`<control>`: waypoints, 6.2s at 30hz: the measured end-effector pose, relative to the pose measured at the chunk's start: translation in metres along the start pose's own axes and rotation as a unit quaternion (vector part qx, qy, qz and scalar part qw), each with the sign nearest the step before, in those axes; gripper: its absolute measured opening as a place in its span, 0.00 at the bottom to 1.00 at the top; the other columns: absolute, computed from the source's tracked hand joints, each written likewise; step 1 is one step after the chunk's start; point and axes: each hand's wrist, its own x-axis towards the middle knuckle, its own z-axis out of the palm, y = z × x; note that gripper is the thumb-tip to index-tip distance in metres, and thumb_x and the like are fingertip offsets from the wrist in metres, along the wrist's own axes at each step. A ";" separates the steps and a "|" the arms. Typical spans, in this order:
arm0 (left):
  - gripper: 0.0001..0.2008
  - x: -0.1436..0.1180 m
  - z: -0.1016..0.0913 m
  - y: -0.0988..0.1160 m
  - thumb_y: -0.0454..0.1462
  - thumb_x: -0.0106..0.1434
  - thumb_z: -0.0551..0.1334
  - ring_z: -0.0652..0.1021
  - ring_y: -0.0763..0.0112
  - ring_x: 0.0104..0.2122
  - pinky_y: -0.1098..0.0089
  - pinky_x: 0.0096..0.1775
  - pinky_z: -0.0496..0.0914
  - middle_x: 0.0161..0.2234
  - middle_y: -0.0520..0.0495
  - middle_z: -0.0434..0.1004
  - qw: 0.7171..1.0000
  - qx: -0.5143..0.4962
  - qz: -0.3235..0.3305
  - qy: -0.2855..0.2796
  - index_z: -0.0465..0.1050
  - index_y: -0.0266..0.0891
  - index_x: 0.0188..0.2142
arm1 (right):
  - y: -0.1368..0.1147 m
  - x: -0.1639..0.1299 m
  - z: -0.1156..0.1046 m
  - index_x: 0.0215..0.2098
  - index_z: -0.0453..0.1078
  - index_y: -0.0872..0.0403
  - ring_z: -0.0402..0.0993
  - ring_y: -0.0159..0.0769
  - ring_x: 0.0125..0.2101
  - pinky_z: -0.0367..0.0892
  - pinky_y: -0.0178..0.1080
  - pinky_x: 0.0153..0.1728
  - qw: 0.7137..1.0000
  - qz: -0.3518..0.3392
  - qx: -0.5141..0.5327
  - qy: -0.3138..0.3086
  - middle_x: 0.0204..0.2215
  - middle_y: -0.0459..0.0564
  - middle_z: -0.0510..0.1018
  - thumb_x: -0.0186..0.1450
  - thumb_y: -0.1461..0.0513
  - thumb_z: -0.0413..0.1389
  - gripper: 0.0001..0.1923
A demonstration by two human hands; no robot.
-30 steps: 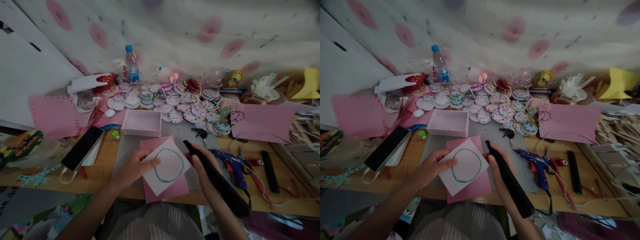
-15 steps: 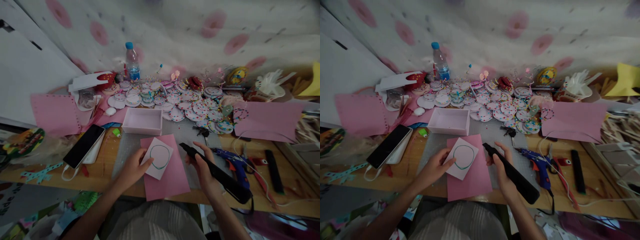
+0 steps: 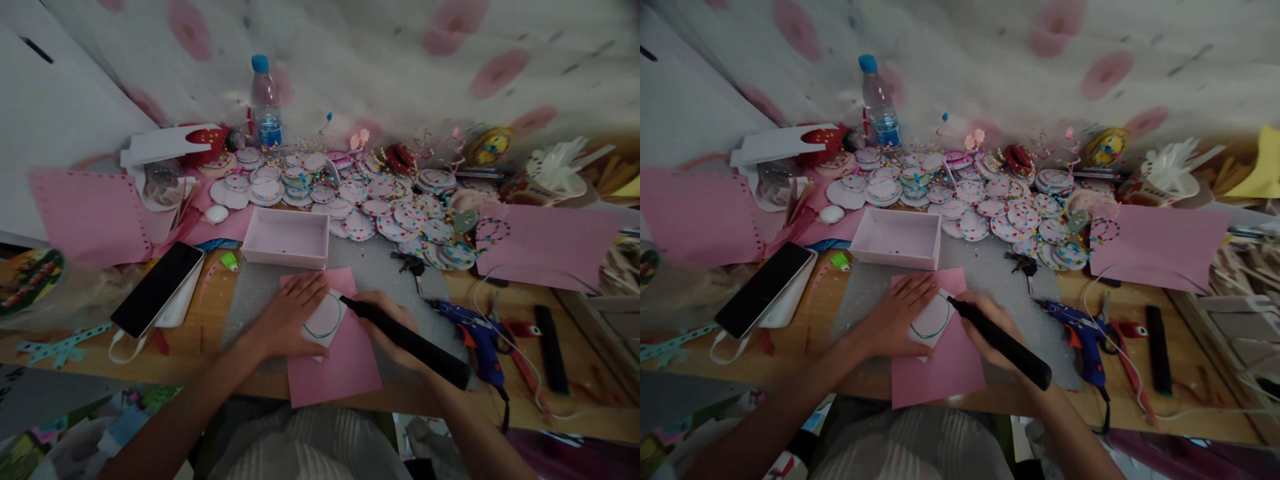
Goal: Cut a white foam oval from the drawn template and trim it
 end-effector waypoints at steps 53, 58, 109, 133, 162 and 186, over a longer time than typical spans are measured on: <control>0.51 0.000 0.002 0.002 0.63 0.55 0.54 0.43 0.57 0.67 0.57 0.64 0.34 0.69 0.39 0.40 0.999 0.028 -0.013 -0.012 0.41 0.34 0.67 | 0.014 0.015 0.009 0.43 0.67 0.50 0.72 0.40 0.30 0.68 0.41 0.31 0.994 -0.104 -0.038 -0.014 0.30 0.48 0.73 0.57 0.66 0.51 0.15; 0.52 -0.001 0.004 0.003 0.63 0.55 0.54 0.43 0.57 0.67 0.57 0.64 0.35 0.68 0.39 0.41 1.000 0.028 -0.013 -0.003 0.40 0.33 0.67 | 0.004 0.007 0.012 0.43 0.68 0.48 0.72 0.39 0.28 0.67 0.40 0.28 0.996 -0.078 -0.042 0.015 0.28 0.47 0.73 0.59 0.66 0.52 0.15; 0.33 0.000 0.008 0.008 0.48 0.68 0.48 0.46 0.61 0.67 0.56 0.64 0.44 0.68 0.41 0.45 0.996 0.075 -0.028 0.038 0.46 0.33 0.67 | -0.043 -0.042 0.111 0.41 0.72 0.51 0.77 0.43 0.33 0.68 0.39 0.35 0.899 0.231 -0.024 0.371 0.33 0.48 0.80 0.60 0.56 0.54 0.13; 0.33 0.000 0.007 0.012 0.48 0.68 0.49 0.49 0.58 0.66 0.55 0.63 0.46 0.67 0.38 0.47 0.995 0.074 -0.050 0.043 0.46 0.32 0.66 | -0.042 -0.064 0.102 0.45 0.68 0.46 0.74 0.44 0.35 0.68 0.43 0.35 0.899 0.181 -0.011 0.399 0.37 0.48 0.76 0.62 0.57 0.54 0.12; 0.24 -0.042 -0.065 0.066 0.50 0.49 0.71 0.72 0.73 0.25 0.76 0.25 0.65 0.28 0.50 0.74 0.603 -0.726 -0.327 0.055 0.73 0.38 0.40 | -0.085 -0.016 0.023 0.25 0.61 0.53 0.52 0.25 0.16 0.48 0.27 0.14 0.894 0.232 0.383 0.016 0.18 0.38 0.58 0.63 0.49 0.55 0.18; 0.20 -0.044 -0.053 0.064 0.46 0.49 0.71 0.73 0.73 0.25 0.76 0.25 0.67 0.27 0.50 0.76 0.662 -0.665 -0.319 0.132 0.77 0.36 0.37 | -0.075 -0.013 0.026 0.23 0.61 0.53 0.54 0.27 0.17 0.52 0.30 0.16 0.917 0.232 0.316 0.074 0.17 0.40 0.59 0.62 0.47 0.54 0.20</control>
